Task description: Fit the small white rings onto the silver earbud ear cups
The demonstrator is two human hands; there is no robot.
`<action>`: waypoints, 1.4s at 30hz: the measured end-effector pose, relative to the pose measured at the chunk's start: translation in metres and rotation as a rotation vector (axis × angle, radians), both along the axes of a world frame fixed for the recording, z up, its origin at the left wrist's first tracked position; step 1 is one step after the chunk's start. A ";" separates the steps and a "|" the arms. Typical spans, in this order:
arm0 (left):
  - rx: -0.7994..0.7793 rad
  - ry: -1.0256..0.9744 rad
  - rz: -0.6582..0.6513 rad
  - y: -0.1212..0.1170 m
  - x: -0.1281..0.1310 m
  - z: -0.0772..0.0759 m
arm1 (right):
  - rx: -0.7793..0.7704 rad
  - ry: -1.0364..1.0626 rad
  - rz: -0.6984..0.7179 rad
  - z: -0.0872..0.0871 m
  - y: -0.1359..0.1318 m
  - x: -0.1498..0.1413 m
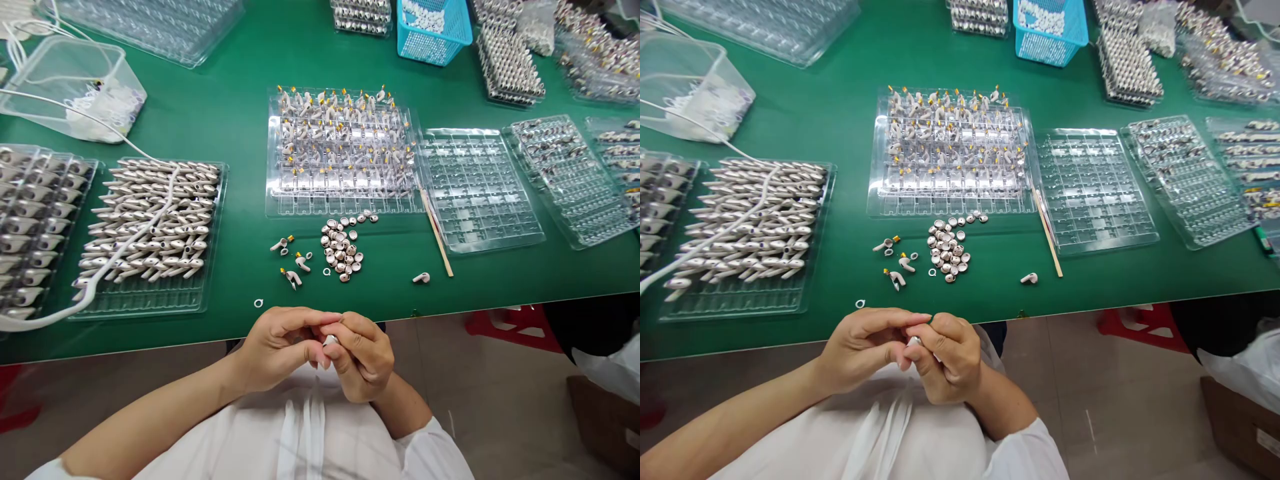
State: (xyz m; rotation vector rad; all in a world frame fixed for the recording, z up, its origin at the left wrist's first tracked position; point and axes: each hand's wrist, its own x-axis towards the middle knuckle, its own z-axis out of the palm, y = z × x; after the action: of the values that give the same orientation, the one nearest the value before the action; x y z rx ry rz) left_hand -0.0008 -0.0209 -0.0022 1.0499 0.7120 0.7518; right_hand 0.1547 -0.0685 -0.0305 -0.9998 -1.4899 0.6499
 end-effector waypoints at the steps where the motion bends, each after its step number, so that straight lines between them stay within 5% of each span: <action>1: -0.013 0.010 0.006 0.000 0.000 0.001 | -0.014 0.013 0.008 0.000 0.000 0.000; 22: -0.260 0.011 0.049 0.007 0.007 0.002 | -0.132 0.062 -0.019 -0.011 0.004 0.010; 30: -0.421 0.019 0.109 0.006 0.006 -0.001 | -0.011 -0.093 -0.054 -0.014 0.002 0.009; 42: -0.206 0.119 -0.019 -0.018 -0.008 -0.008 | -0.074 -0.168 0.042 -0.012 -0.024 0.015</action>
State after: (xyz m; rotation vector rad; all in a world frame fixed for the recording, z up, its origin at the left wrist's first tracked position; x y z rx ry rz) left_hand -0.0089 -0.0385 -0.0097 0.9172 0.8622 0.5894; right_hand 0.1699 -0.0928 -0.0428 -1.1039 -1.6470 0.6682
